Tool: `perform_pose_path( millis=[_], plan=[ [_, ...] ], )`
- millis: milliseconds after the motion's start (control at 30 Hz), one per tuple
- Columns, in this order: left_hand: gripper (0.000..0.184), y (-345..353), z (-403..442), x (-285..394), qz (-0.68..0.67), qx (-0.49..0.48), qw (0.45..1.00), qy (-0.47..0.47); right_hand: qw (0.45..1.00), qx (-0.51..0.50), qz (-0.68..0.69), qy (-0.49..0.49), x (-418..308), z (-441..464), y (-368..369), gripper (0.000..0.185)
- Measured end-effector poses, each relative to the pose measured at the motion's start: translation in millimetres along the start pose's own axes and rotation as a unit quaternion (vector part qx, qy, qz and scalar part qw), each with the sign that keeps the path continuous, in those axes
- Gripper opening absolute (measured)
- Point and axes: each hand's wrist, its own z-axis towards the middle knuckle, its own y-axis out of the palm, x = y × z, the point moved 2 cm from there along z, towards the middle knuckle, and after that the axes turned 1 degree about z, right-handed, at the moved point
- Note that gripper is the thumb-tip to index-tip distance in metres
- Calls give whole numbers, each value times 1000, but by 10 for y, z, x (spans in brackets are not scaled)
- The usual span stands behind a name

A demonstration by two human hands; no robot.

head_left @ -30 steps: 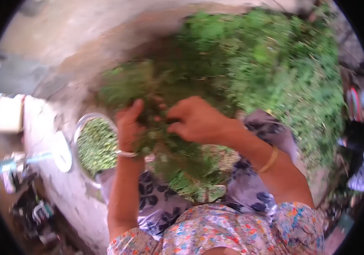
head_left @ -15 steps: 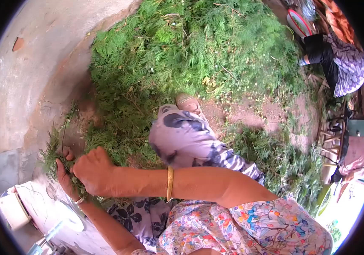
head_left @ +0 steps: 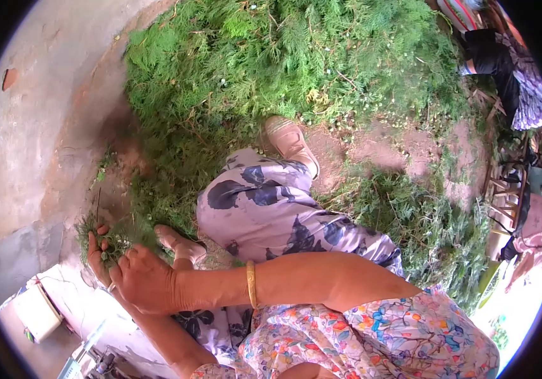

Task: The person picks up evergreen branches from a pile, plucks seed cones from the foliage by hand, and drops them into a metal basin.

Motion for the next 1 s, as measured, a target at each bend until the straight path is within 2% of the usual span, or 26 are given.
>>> perform_pose_path(
  millis=[33,67,167,233,333,500,667,733,800,867,933,967,1000],
  plan=[
    [21,-46,32,60,33,26,999,-6,999,42,-2,20,19,28,-15,27],
    [21,-78,57,90,34,30,999,-2,999,41,3,17,24,51,-20,27],
    [23,-184,174,153,33,-5,999,-21,997,64,30,41,62,94,-60,25],
    [24,-219,210,226,69,3,997,-19,992,-29,95,76,85,102,-31,24],
    [27,-199,188,249,99,14,995,-20,980,-75,151,102,137,94,-13,23],
    [27,-199,158,314,116,-10,993,-27,972,-107,196,76,105,6,-4,23],
    [28,-232,186,346,140,45,988,33,960,-145,234,51,93,-82,12,18],
    [29,-300,206,401,127,23,990,58,971,-91,221,23,148,-16,-10,11],
    [29,-241,178,387,130,30,986,99,977,-9,212,37,270,160,-255,6],
    [27,-208,181,381,135,-9,984,113,957,25,265,114,419,276,-352,7],
    [26,-106,113,358,150,4,983,109,924,-36,325,197,517,393,-519,11],
    [26,-63,74,360,144,13,982,122,867,-27,424,260,559,433,-545,11],
    [27,-11,40,344,128,5,988,89,795,-18,514,323,590,456,-564,12]
  ],
)
